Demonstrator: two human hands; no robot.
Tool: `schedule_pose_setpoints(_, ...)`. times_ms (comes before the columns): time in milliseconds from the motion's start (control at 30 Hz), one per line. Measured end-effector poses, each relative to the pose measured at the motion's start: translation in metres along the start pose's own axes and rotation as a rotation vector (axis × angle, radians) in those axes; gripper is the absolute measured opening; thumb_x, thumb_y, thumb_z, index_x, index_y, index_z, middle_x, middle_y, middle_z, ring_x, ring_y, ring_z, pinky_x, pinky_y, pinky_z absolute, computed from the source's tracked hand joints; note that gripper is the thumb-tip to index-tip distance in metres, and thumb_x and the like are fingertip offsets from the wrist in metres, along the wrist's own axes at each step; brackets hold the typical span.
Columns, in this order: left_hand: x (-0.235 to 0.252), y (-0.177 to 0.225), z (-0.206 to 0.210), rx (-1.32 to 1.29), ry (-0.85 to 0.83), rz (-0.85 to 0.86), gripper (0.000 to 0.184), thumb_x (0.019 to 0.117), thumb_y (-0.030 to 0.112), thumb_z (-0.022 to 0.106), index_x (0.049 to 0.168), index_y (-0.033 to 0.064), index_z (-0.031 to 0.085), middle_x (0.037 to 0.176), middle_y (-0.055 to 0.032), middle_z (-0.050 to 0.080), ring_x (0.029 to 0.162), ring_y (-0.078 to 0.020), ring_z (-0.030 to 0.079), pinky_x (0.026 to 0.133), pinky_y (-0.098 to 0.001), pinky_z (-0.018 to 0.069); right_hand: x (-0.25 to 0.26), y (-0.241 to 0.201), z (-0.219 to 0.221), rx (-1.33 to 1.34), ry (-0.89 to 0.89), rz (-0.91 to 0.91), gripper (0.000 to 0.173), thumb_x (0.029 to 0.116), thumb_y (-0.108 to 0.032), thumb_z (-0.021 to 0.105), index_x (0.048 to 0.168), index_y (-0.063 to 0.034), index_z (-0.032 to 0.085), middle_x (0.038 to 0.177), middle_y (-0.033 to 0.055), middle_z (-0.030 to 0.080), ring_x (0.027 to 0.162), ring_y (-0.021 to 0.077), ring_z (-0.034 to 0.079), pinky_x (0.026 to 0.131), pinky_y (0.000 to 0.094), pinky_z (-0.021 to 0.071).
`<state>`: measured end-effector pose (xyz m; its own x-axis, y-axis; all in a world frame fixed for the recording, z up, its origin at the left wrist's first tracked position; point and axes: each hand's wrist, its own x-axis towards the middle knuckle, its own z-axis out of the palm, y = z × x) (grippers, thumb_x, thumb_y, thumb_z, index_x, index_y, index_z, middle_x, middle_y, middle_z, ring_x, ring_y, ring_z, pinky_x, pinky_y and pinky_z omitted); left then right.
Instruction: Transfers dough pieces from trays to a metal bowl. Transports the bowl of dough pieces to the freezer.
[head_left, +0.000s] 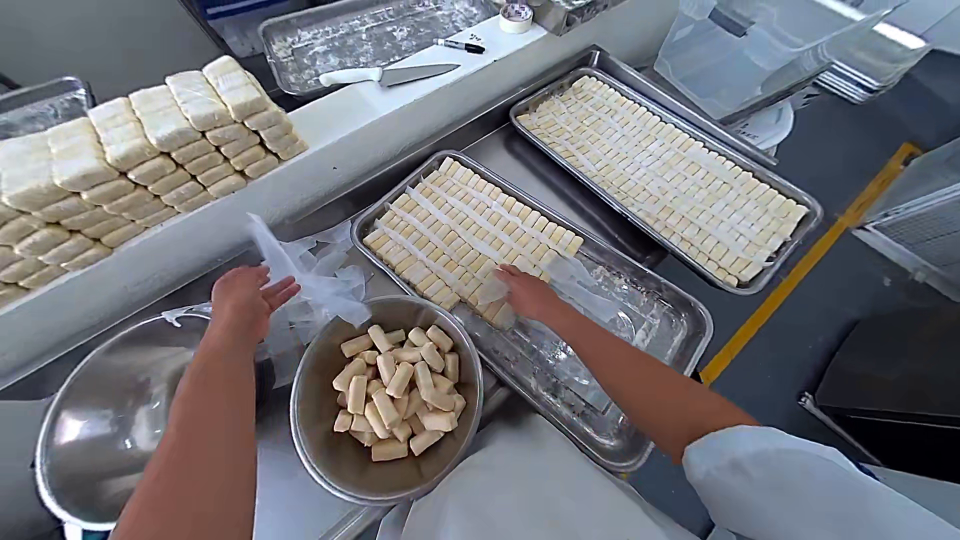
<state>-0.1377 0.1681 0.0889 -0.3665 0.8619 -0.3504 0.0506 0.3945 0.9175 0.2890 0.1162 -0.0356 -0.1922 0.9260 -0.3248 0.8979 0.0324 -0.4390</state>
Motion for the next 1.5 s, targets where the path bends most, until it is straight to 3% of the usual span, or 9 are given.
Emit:
schedule_pose_setpoints(200,-0.082,-0.012,0.017,0.047,-0.179,0.122,0.047,0.1086,0.022,0.040,0.153,0.0081,0.036,0.139,-0.0146,0.057,0.111,-0.0249,0.068,0.089,-0.0435,0.0587,-0.027,-0.021,-0.025,0.285,0.370,-0.060,0.017,0.0983,-0.007,0.062,0.104,0.0069,0.071,0.099,0.0215,0.067,0.090,0.0337,0.067,0.084,0.0508,0.0562)
schedule_pose_setpoints(333,-0.148,-0.058,0.080,-0.142,-0.588,-0.030,0.053,0.1093,0.040,0.028,0.151,0.0104,0.040,0.128,-0.0108,0.066,0.108,-0.0257,0.070,0.088,-0.0459,0.0605,-0.076,-0.138,-0.023,0.478,0.340,-0.365,0.016,0.0960,-0.012,0.069,0.106,0.0002,0.073,0.100,0.0130,0.071,0.089,0.0219,0.070,0.083,0.0402,0.0600)
schedule_pose_setpoints(433,-0.153,-0.062,0.092,-0.196,-0.420,-0.007,0.034,0.1097,0.019,0.035,0.127,0.0024,0.059,0.097,-0.0045,0.071,0.079,-0.0118,0.069,0.072,-0.0295,0.0596,-0.080,-0.162,-0.022,0.504,0.078,-0.529,0.034,0.0953,-0.020,0.073,0.124,-0.0034,0.071,0.134,0.0143,0.064,0.125,0.0251,0.060,0.107,0.0420,0.0490)
schedule_pose_setpoints(600,-0.069,-0.030,0.023,-0.008,-0.007,0.230,0.024,0.1073,0.017,0.047,0.123,0.0030,0.058,0.100,0.0008,0.068,0.080,-0.0061,0.068,0.072,-0.0257,0.0595,-0.070,-0.069,-0.048,0.606,0.289,-0.175,0.035,0.0980,-0.017,0.067,0.131,-0.0062,0.066,0.139,0.0129,0.060,0.111,0.0242,0.067,0.090,0.0423,0.0582)
schedule_pose_setpoints(700,-0.015,-0.025,-0.017,0.271,0.040,0.063,0.052,0.1094,0.028,0.045,0.154,0.0042,0.033,0.147,-0.0232,0.046,0.127,-0.0342,0.054,0.100,-0.0572,0.0477,-0.051,0.028,-0.046,0.573,0.482,0.216,0.044,0.0989,-0.022,0.067,0.136,0.0006,0.059,0.136,0.0230,0.060,0.120,0.0343,0.063,0.100,0.0506,0.0538)
schedule_pose_setpoints(800,-0.010,-0.024,-0.032,0.412,0.047,0.117,0.070,0.1054,0.024,0.054,0.162,0.0051,0.017,0.160,-0.0295,0.028,0.141,-0.0460,0.040,0.104,-0.0674,0.0411,-0.032,0.090,-0.043,0.810,0.581,0.512,0.060,0.0991,-0.023,0.067,0.145,0.0081,0.045,0.146,0.0312,0.049,0.133,0.0412,0.052,0.110,0.0558,0.0429)
schedule_pose_setpoints(1033,-0.095,-0.051,0.005,0.212,-0.140,0.245,0.056,0.0998,0.019,0.053,0.149,-0.0015,0.039,0.140,-0.0186,0.056,0.112,-0.0218,0.066,0.087,-0.0386,0.0587,0.023,0.092,-0.035,1.528,0.788,0.774,0.063,0.0921,-0.029,0.076,0.140,0.0025,0.049,0.139,0.0215,0.053,0.124,0.0299,0.054,0.101,0.0475,0.0478)
schedule_pose_setpoints(1300,-0.144,-0.083,-0.010,0.154,-0.072,0.216,0.050,0.0996,0.011,0.047,0.144,-0.0100,0.041,0.134,-0.0179,0.060,0.108,-0.0178,0.069,0.083,-0.0320,0.0603,0.051,0.096,-0.043,0.936,0.652,0.644,0.064,0.0781,-0.013,0.087,0.130,0.0112,0.057,0.130,0.0307,0.060,0.125,0.0414,0.057,0.105,0.0601,0.0445)
schedule_pose_setpoints(1500,-0.157,-0.095,-0.011,0.120,-0.069,0.207,0.044,0.0982,0.009,0.047,0.138,-0.0106,0.047,0.129,-0.0156,0.063,0.106,-0.0160,0.069,0.084,-0.0300,0.0600,0.039,0.096,-0.047,1.238,0.671,0.548,0.052,0.0835,-0.010,0.082,0.128,0.0033,0.058,0.122,0.0191,0.065,0.109,0.0263,0.065,0.094,0.0457,0.0550)
